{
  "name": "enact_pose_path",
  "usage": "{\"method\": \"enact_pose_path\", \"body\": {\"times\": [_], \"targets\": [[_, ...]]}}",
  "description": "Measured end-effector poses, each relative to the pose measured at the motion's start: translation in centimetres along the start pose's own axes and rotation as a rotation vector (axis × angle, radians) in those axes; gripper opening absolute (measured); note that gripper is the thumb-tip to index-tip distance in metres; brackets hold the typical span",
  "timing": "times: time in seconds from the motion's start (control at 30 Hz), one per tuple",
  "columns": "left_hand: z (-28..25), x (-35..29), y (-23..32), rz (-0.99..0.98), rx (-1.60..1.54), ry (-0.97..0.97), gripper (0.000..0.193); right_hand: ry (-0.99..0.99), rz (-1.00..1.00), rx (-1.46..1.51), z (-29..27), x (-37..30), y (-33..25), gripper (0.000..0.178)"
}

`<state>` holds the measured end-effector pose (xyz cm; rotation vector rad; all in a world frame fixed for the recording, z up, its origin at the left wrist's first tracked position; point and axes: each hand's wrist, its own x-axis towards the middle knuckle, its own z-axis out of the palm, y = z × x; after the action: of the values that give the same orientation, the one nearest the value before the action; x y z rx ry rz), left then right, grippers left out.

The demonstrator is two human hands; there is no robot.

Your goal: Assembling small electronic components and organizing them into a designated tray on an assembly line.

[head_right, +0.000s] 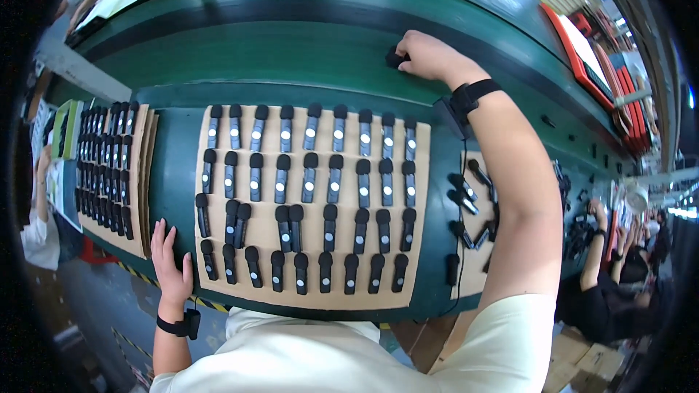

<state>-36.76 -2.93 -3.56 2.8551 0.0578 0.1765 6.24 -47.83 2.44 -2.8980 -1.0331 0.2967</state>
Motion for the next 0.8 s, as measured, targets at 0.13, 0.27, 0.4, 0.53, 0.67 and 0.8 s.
{"method": "enact_pose_path", "body": {"times": [0.13, 0.27, 0.4, 0.53, 0.67, 0.8], "targets": [[0.1, -0.2, -0.2, 0.003, 0.016, 0.015, 0.057, 0.056, 0.174, 0.018, -2.3, -8.1, 0.2, 0.027], [0.3, -0.4, -0.4, 0.022, -0.006, 0.036, 0.055, 0.133, 0.278, 0.058, -2.3, -19.3, -2.9, 0.025], [0.7, -0.8, -1.1, 0.050, 0.012, 0.063, 0.053, 0.194, 0.349, 0.138, 0.7, -29.2, -8.4, 0.022], [1.2, -0.7, -1.0, 0.071, 0.034, 0.093, 0.051, 0.220, 0.493, 0.139, 5.5, -35.2, -12.7, 0.025], [1.7, -0.5, -1.2, 0.131, 0.044, 0.124, 0.048, 0.346, 0.571, 0.068, 8.5, -36.8, -14.1, 0.032], [1.9, -1.0, -1.5, 0.126, 0.055, 0.120, 0.046, 0.511, 0.573, -0.003, 9.5, -37.3, -17.6, 0.038]]}}
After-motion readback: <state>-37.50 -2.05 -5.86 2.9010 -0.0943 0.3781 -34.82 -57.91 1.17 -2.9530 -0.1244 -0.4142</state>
